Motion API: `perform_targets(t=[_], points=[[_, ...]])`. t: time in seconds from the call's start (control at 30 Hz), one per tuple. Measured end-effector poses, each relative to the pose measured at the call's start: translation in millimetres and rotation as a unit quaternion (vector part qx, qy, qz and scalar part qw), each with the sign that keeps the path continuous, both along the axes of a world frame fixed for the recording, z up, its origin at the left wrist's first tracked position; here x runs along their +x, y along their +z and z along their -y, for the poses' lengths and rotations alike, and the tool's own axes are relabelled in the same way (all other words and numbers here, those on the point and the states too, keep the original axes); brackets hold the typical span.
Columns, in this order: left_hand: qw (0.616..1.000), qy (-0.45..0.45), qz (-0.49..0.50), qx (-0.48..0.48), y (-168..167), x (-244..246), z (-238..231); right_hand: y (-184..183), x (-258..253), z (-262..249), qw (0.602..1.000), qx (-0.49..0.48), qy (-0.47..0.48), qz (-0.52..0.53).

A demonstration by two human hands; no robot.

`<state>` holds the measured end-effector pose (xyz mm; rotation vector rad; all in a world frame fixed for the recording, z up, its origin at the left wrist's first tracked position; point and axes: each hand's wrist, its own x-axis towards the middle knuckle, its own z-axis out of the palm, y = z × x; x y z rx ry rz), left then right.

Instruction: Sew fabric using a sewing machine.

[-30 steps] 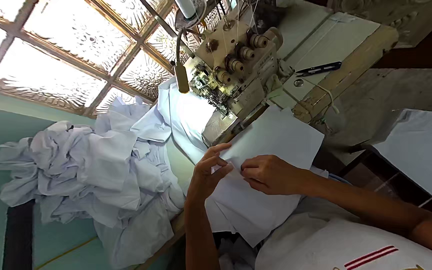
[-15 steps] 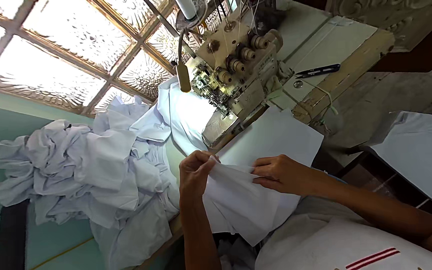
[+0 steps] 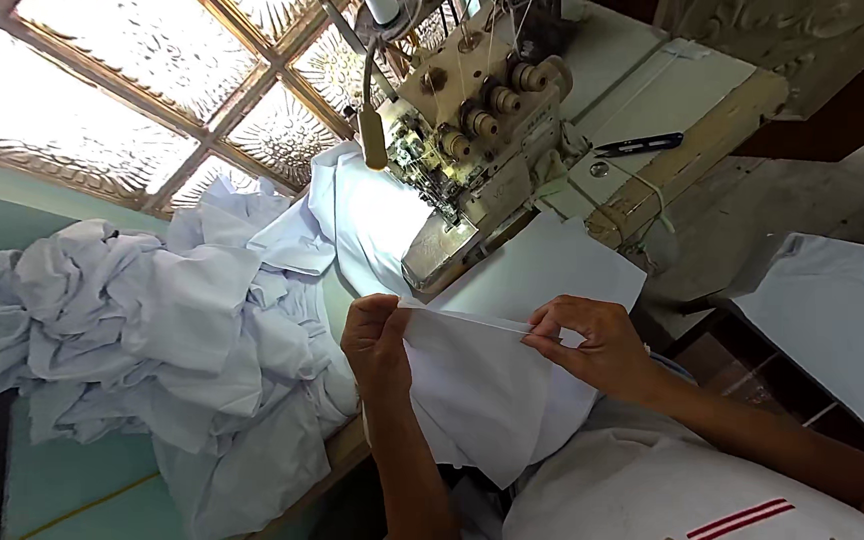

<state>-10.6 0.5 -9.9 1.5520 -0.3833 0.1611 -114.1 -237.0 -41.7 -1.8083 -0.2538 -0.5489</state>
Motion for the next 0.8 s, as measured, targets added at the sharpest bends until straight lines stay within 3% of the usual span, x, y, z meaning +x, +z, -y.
perform_targets(t=[0.23,0.43,0.63,0.8], points=[[0.959,0.151,0.132,0.202,18.0,33.4,42.9,3.6,24.4,-2.8,0.998,-0.005,-0.068,-0.015],[0.896,0.164,0.140,0.388,3.8,92.0,81.4,-0.7,59.8,7.8,0.989,0.030,-0.059,-0.130],[0.807,0.177,0.201,0.527,-1.3,53.5,90.9,-5.4,45.8,17.8,0.956,0.109,-0.031,-0.270],[0.859,0.169,0.193,0.443,-15.7,34.8,97.3,-3.5,22.0,23.7,0.947,0.141,-0.028,-0.288]])
